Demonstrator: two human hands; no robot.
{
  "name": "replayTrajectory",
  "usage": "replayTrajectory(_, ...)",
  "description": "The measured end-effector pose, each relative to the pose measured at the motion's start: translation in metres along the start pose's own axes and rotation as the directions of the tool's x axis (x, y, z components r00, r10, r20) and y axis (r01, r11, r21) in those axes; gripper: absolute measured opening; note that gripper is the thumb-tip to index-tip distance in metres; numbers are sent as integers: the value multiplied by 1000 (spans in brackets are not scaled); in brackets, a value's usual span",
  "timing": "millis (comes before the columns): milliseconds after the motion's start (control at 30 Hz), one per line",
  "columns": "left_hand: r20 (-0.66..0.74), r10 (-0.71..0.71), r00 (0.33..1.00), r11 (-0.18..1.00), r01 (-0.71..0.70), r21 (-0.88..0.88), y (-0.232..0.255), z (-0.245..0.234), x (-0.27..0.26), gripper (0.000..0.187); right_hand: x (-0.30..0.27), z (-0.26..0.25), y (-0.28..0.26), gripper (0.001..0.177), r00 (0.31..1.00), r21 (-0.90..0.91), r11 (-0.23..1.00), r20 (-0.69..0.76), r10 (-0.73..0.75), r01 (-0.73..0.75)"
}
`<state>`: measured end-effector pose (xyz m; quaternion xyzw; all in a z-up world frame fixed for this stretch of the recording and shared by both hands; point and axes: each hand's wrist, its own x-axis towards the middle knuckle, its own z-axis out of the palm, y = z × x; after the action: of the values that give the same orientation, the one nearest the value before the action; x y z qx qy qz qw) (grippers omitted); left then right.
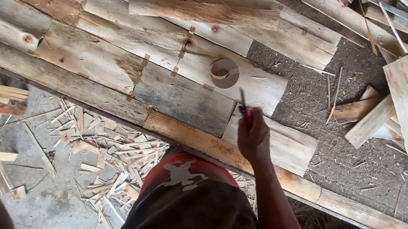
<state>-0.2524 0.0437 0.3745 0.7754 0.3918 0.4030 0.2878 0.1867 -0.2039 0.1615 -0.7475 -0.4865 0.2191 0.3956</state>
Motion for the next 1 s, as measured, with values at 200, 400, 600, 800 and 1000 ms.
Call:
replayTrajectory(200, 183, 24, 983, 995, -41, 89, -25, 161, -50, 13, 13, 35, -14, 13, 953, 82, 989, 286, 95, -123)
replayTrajectory(400, 501, -360, 787, 729, 572, -375, -20, 302, -119, 55, 17, 63, -33, 27, 919, 282, 936, 384, 91, -211)
replayTrajectory(600, 420, -481, 770, 724, 619, -305, 6, 318, -113, 57, 14, 74, -9, 16, 921, 430, 851, 364, 141, -301)
replayTrajectory(800, 511, -449, 733, 701, 644, -308, -14, 322, -127, 41, 15, 61, -32, 19, 938, 128, 957, 270, 220, -261)
replayTrajectory(1000, 543, -423, 725, 787, 591, -177, -61, 278, -165, 11, 14, 64, -6, 17, 952, 169, 940, 124, 278, -297)
